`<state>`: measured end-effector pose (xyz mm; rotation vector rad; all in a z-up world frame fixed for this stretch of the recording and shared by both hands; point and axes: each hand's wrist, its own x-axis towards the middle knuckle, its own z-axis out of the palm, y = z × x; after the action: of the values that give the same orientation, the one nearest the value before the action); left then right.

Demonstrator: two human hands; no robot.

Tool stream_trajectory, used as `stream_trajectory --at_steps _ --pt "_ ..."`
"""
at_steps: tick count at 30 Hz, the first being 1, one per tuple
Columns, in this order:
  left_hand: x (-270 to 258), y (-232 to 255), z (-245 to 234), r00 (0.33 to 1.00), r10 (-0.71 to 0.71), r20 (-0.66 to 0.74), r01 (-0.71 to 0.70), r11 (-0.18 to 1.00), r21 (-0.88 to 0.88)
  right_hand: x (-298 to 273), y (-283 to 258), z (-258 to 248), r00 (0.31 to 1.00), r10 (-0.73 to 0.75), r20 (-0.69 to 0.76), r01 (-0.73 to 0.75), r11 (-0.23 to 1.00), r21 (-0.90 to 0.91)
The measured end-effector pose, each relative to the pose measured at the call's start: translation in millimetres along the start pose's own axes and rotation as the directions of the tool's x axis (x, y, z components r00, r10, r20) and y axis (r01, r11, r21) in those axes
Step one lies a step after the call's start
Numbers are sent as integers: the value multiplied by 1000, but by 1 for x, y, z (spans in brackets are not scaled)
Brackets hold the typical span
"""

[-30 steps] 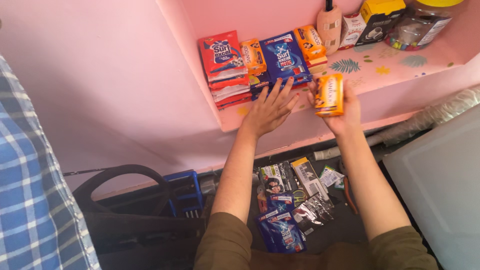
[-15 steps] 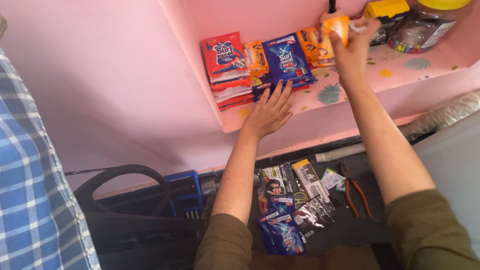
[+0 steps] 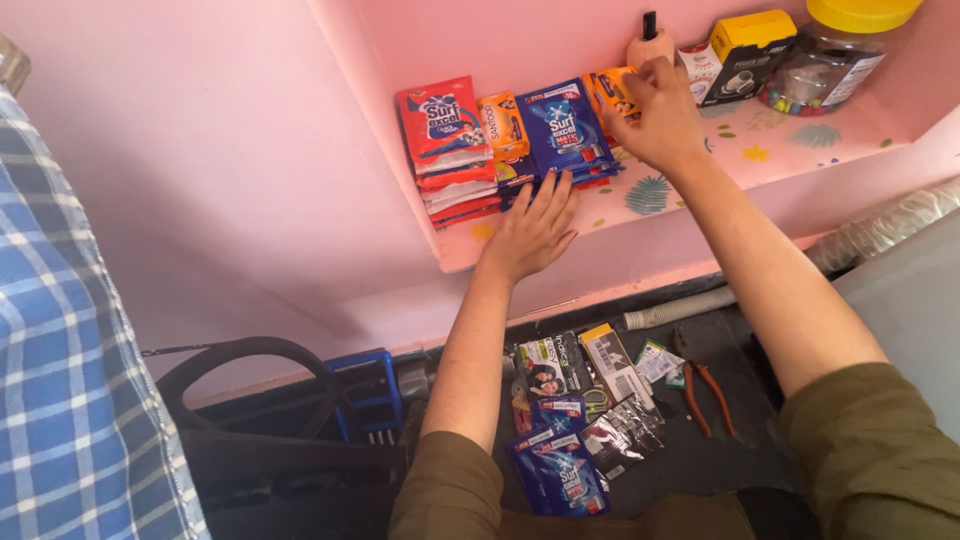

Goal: The person sits on the floor and organizes multiple packets of laundry detergent and other small boxes onto a pink wall shelf. They pick up items from a pile on the floor and place them in neat stacks on the shelf.

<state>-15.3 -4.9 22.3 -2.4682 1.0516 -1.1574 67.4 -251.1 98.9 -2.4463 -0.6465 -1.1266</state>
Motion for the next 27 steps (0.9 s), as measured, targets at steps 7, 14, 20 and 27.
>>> stream_trajectory --at_steps 7,14,20,27 --pt "-1 -1 0 1000 -7 4 7 1000 -15 -7 1 -2 976 -125 181 150 980 -130" --pt "-1 -3 1 1000 -7 -10 7 1000 -29 22 -7 20 981 -118 153 166 917 -362" --pt "-5 1 12 993 -33 -114 27 998 -52 18 -44 51 985 -160 57 170 944 -283" --pt "-7 -1 15 990 -37 -136 21 993 -117 52 -69 105 877 -283 387 126 915 384"
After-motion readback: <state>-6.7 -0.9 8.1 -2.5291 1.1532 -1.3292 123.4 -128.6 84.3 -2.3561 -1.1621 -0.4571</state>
